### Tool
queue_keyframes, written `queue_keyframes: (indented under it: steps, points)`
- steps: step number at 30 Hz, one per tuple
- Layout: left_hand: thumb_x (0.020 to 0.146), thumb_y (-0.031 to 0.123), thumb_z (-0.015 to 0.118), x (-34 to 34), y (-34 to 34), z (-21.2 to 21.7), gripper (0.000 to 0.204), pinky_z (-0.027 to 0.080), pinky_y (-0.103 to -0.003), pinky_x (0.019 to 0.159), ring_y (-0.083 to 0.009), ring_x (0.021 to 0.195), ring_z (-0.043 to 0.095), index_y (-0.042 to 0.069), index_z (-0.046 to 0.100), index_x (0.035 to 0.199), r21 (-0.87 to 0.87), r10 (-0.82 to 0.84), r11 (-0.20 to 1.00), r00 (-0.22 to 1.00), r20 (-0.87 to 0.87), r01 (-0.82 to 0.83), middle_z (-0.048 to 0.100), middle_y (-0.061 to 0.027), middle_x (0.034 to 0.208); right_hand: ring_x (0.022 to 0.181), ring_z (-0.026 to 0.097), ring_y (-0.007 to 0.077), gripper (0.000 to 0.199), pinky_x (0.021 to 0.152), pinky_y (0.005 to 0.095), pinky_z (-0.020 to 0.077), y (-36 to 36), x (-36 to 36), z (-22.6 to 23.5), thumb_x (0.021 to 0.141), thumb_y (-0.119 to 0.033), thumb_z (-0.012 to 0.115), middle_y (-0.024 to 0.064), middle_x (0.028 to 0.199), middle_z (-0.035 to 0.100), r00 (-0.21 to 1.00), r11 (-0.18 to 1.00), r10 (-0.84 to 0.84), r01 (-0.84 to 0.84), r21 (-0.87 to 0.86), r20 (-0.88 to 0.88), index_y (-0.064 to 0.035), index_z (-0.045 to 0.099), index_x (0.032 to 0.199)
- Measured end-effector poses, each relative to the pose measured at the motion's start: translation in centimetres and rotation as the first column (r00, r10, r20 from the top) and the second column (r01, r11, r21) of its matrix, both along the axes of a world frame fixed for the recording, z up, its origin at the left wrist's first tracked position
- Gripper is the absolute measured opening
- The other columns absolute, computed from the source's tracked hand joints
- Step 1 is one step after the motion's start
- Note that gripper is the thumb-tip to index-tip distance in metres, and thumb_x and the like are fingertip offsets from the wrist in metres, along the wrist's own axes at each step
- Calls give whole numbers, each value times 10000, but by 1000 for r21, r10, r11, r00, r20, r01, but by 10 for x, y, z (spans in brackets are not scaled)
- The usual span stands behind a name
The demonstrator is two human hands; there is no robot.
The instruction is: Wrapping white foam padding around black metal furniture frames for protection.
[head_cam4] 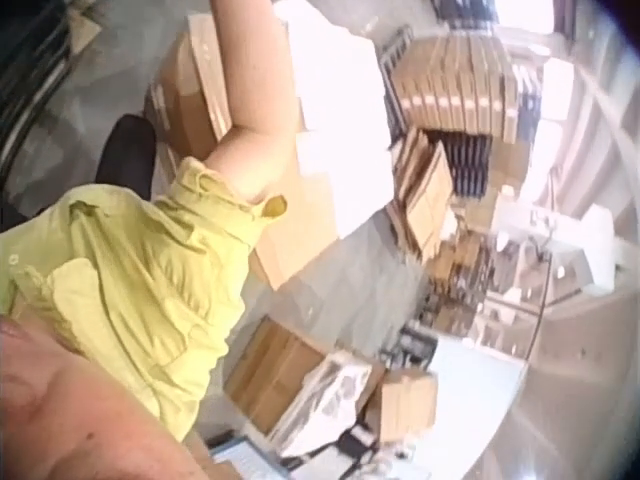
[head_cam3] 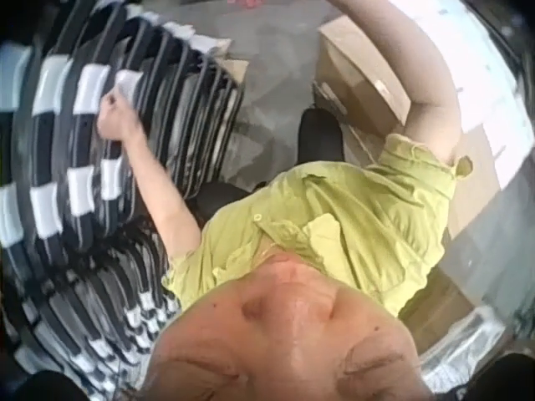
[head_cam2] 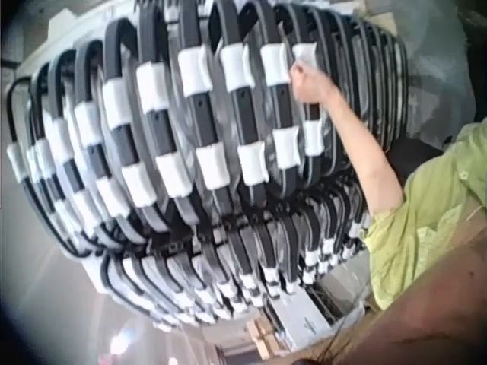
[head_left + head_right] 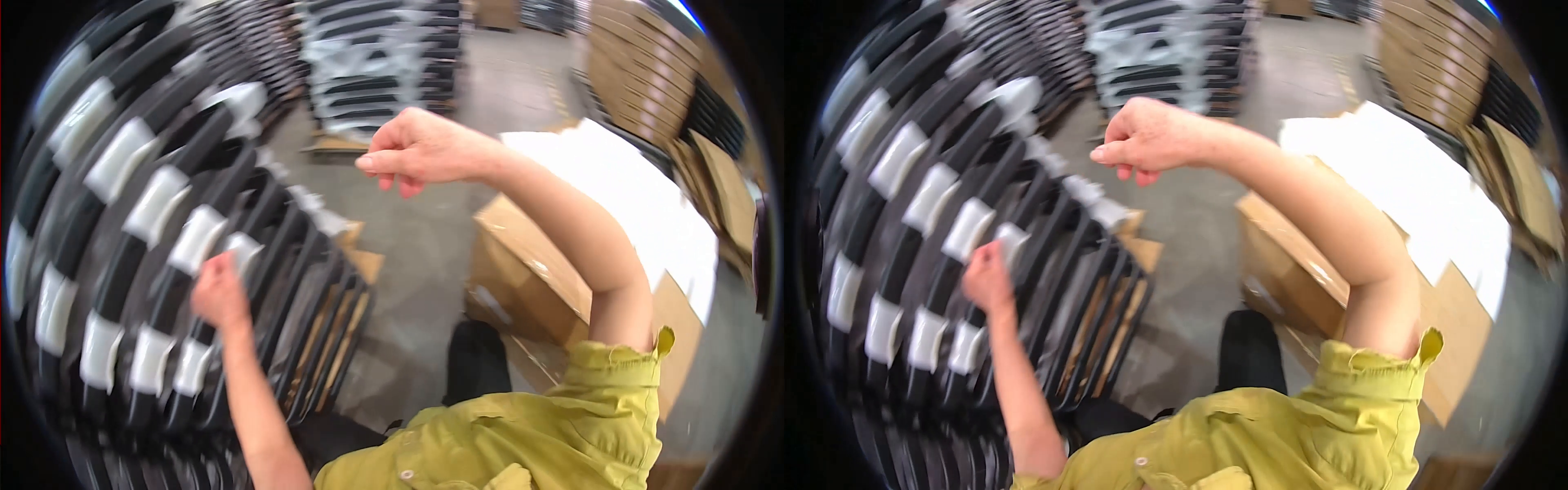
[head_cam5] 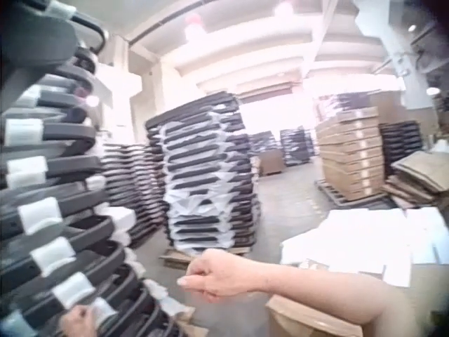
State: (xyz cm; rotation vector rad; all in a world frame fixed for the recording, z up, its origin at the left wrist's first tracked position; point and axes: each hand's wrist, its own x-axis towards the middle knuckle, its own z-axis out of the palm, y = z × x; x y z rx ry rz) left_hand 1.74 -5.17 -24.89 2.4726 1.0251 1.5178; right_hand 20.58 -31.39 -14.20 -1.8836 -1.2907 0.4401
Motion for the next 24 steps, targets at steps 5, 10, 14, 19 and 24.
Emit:
queue_keyframes:
  steps: [5,10,14,19,24]
  points:
    - [832,393,436,8,10,-2,313,432,-434,533,-336,611,568,157,639,866,204,174,968,975,-140,-144,603,-145,694,529,536,74,219,475,182,443,-176,35,20,783,-220,589,34,618,567,777,815,-578,539,211,250,-2,602,776]
    - [852,311,408,13,16,-8,288,434,-437,588,-347,675,567,161,605,1001,169,175,976,960,-219,-139,606,-158,782,559,553,104,107,511,225,471,-283,36,-6,753,-94,589,60,658,588,520,565,-762,825,5,385,2,599,800]
    - [858,275,400,-13,31,-6,280,436,-420,605,-330,719,570,139,605,990,271,154,956,976,-151,-109,607,-150,814,919,534,246,310,843,328,408,-260,64,-69,649,40,591,112,926,588,657,714,-493,680,-166,570,-29,572,951]
    - [773,68,407,9,-2,-2,282,453,-426,617,-340,700,577,112,586,986,247,48,969,982,-180,-2,596,-168,782,1210,272,342,747,969,432,294,-295,119,-115,513,65,627,53,1209,446,733,635,-34,541,-551,680,-160,423,1196]
    - [753,15,386,-2,-4,12,331,436,-410,728,-350,802,566,91,583,1009,115,27,993,972,-235,0,589,-196,853,1078,393,242,812,890,368,351,-263,106,-107,383,52,729,59,1110,478,693,494,-87,654,-573,716,-151,479,1129]
